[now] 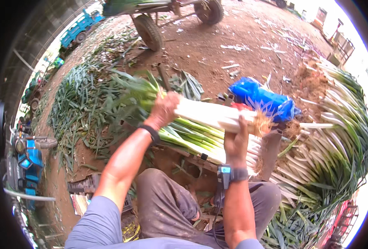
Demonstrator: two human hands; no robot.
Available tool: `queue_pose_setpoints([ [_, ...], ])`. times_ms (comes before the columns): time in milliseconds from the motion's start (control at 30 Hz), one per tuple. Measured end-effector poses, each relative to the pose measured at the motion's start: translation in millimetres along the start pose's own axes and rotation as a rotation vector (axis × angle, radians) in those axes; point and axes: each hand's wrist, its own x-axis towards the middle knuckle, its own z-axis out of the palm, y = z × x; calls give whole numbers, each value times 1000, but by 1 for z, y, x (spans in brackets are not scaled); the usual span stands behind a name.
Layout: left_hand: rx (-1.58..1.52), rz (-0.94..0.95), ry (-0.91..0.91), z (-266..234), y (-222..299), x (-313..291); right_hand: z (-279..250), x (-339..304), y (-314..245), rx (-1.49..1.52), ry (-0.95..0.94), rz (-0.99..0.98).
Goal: The person picks up leeks from a large pile, trims them by hand, and arranges them into a wooden crate.
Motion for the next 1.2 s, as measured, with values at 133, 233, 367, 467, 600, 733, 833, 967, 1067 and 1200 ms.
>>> queue_pose_setpoints([
  [133, -267, -13, -252, 74, 56, -40, -144, -13, 13, 155, 275, 22],
  [233, -222, 95, -530, 94, 96, -21, -248, -20, 0, 269, 490, 35],
  [367, -363, 256, -746, 105, 106, -35, -312, -41, -3, 106, 820, 134],
  [467, -411, 323, -799, 113, 117, -29, -339, -47, -22, -56, 812, 201],
  [600, -401, 403, -748, 134, 131, -34, -349, -49, -47, -107, 683, 316],
  [733, -423, 405, -736, 142, 139, -37, -336, -56, -50, -276, 702, 119],
  [833, -437, 397, -727, 137, 142, -35, -313, -58, -45, 234, 883, 7],
  [967, -438, 429, -647, 145, 151, -33, -293, -79, -52, 114, 918, 13],
  [1067, -396, 427, -625, 150, 145, -39, -252, -93, -15, -562, 986, -135],
  [1200, -370, 387, -669, 145, 139, -39, -197, -94, 10, -1604, 434, -230],
])
